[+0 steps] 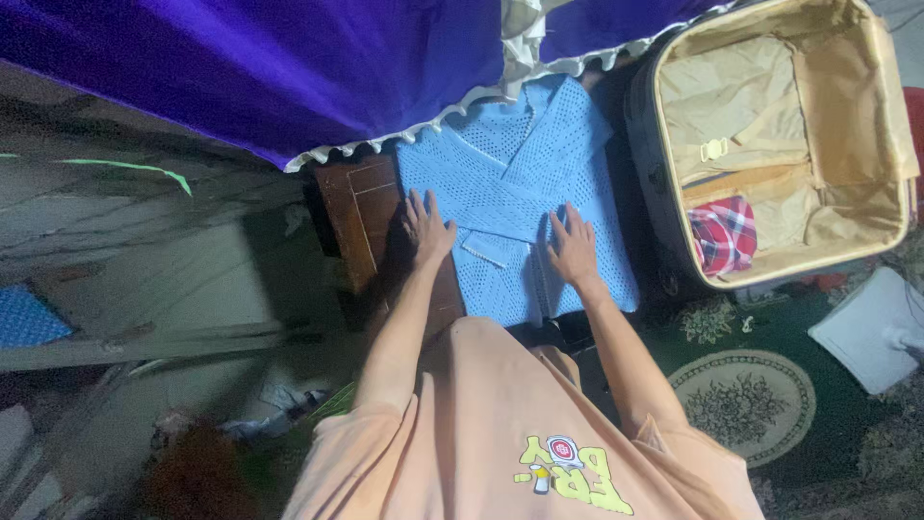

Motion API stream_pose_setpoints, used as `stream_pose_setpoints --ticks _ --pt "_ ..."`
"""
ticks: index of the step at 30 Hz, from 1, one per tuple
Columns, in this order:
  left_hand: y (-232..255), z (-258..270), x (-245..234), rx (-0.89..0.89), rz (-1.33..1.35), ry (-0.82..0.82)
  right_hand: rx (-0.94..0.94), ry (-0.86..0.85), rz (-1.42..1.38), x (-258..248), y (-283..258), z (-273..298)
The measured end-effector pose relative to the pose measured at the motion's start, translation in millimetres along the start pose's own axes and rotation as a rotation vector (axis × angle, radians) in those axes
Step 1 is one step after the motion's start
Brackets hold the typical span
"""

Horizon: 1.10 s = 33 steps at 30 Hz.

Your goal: The person takes a light blue knitted cardigan from a green laundry basket, places it on a wooden table, and folds it by hand. They smooth the garment, fold the sleeves inward, and fold the body into a compact rectangle before placing it into an open suitcase.

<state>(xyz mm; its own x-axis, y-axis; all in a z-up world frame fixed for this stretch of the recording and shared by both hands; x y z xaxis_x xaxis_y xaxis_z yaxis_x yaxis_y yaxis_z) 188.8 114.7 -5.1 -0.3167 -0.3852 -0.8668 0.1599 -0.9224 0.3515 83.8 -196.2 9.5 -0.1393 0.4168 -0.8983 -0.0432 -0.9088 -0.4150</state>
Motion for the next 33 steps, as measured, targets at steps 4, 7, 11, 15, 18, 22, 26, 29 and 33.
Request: stream_pose_setpoints --ticks 4,7,11,15,18,22,26,29,33 --pt "-7.2 -8.4 -4.8 0.015 -0.111 -0.149 0.081 -0.161 0.058 10.9 11.3 -10.7" --pt "-7.8 -11.3 -4.4 0.014 -0.173 -0.24 0.07 -0.086 -0.041 12.0 11.7 0.8" --pt "-14.9 -23.7 -6.8 0.083 -0.228 -0.232 0.103 -0.035 -0.047 17.3 -5.9 28.4" --pt "-19.6 -56.5 -8.7 0.129 -0.26 -0.224 0.083 -0.007 -0.143 31.8 -32.9 58.9" --pt "-17.9 -60.1 -13.9 0.142 -0.229 -0.101 0.078 -0.017 -0.261 42.9 -25.1 58.3" --pt "10.6 1.2 -7.1 0.162 -0.011 0.181 -0.012 0.144 -0.177 19.3 7.8 11.6" --pt "48.6 106.6 18.6 0.181 0.27 0.242 -0.112 0.145 0.181 -17.7 27.5 -59.4" --pt "51.7 152.0 42.4 -0.159 0.186 0.016 -0.092 -0.017 0.24 -21.7 41.7 -86.4" --pt "35.5 165.2 53.7 -0.219 0.193 -0.082 -0.056 -0.052 0.23 -16.6 51.4 -69.7"
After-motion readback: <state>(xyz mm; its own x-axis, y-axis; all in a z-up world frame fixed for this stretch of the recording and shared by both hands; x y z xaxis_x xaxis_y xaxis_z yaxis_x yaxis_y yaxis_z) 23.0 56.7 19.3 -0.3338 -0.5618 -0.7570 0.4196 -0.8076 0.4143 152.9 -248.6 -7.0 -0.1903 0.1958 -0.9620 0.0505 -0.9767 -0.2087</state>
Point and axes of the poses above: each hand's wrist, its own z-axis away from the middle knuckle, its own x-axis out of the palm, y = z × x, the point moved 5 cm from there along -z, towards the middle knuckle, and after that the axes turned 4 degrees about -x, right-handed, at the moved point
